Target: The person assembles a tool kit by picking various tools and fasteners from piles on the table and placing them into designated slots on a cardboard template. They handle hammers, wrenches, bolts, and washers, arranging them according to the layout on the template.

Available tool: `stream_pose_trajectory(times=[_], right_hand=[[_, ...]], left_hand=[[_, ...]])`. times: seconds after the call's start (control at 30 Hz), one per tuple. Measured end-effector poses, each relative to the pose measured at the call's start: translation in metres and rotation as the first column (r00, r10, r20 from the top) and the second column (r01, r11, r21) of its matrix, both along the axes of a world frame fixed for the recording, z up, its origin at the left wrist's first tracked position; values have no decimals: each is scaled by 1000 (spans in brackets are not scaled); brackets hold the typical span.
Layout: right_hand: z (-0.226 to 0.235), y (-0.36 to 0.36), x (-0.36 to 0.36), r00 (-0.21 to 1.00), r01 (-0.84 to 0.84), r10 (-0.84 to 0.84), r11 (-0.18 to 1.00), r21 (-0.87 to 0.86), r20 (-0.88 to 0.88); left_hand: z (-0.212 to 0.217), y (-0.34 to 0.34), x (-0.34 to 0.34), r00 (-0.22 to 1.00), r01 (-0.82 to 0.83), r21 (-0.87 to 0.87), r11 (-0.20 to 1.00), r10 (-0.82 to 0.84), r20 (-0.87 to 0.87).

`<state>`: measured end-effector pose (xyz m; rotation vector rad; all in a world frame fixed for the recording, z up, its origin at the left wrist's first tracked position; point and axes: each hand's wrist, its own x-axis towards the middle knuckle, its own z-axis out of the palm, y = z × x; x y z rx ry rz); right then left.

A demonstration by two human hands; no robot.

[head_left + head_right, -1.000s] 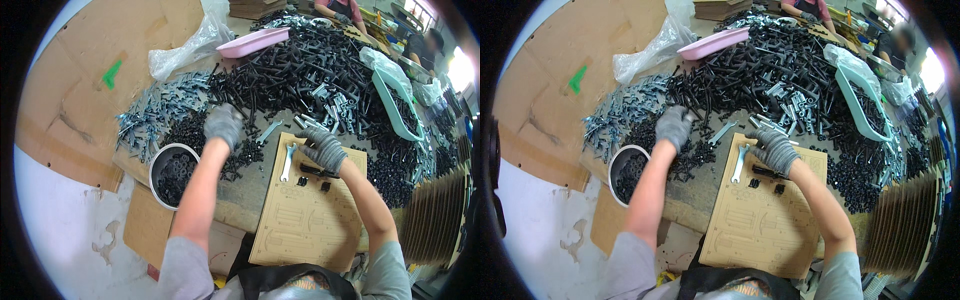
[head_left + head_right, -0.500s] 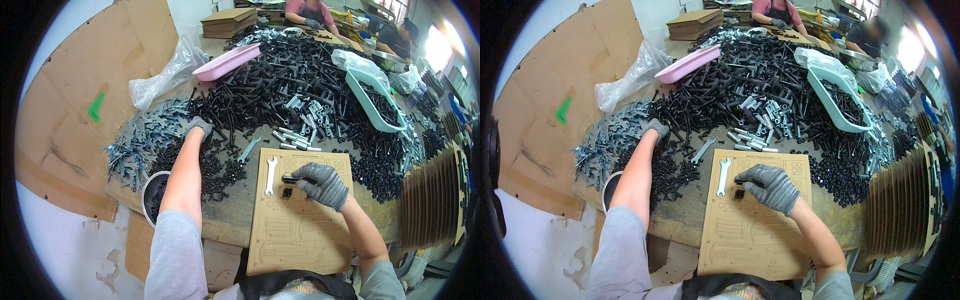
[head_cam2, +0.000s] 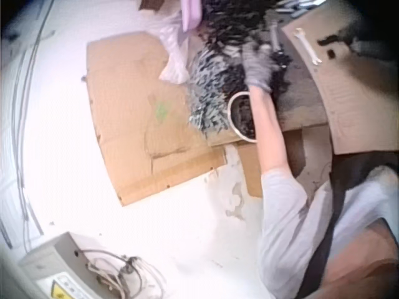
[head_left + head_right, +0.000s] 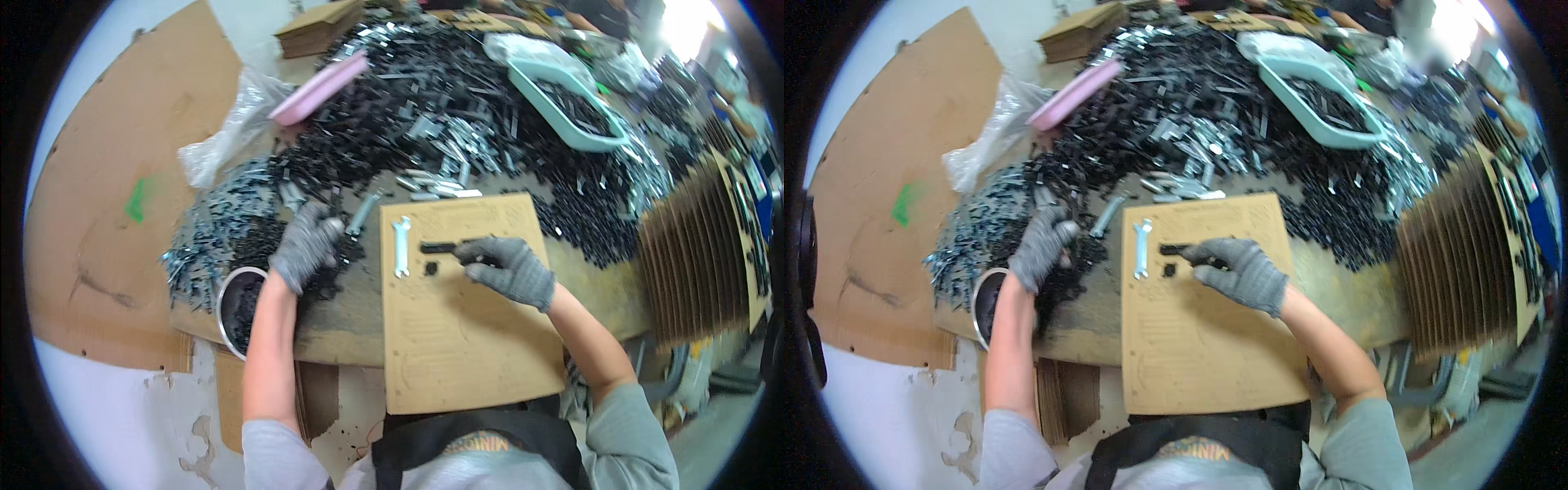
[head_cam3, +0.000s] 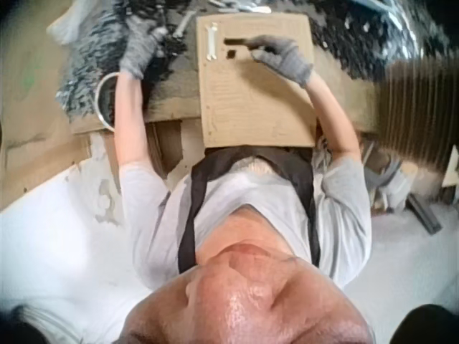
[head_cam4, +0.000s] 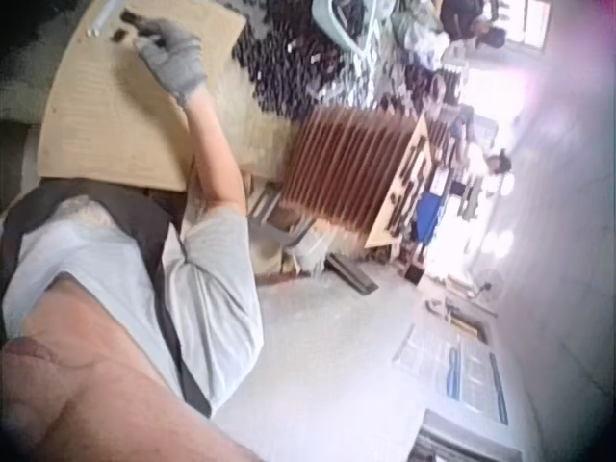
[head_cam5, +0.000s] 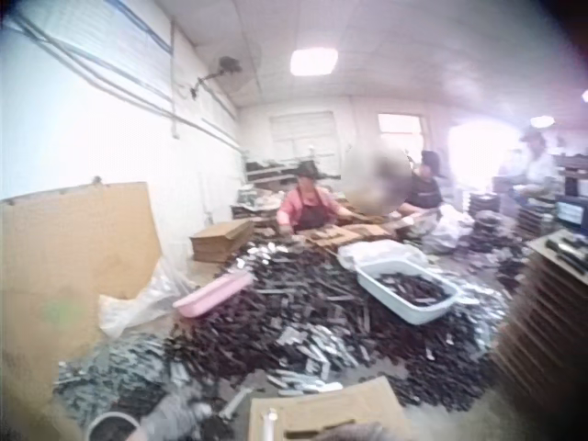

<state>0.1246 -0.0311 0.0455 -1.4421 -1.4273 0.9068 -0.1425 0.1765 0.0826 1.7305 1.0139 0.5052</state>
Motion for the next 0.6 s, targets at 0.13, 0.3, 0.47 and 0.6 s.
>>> stream_pose_trajectory(times=[0.13,0.3,0.47,0.6], right_hand=[[2,-23,-14,987,-67,30,971,-231,-159],[-39,-71,4,996,24,-1,968,-248,90],[-35,-100,8,899,-24,-190,879,-477,-395],[-32,-102,8,896,5,-216,878,-478,-387]], left_hand=[[-31,-124,34,923,374,74,924,-363,-131],[-67,-191,66,827,541,245,805,-454,-332],[-56,-193,73,789,577,144,804,-503,-352],[-59,-184,78,815,537,51,842,-501,-292]])
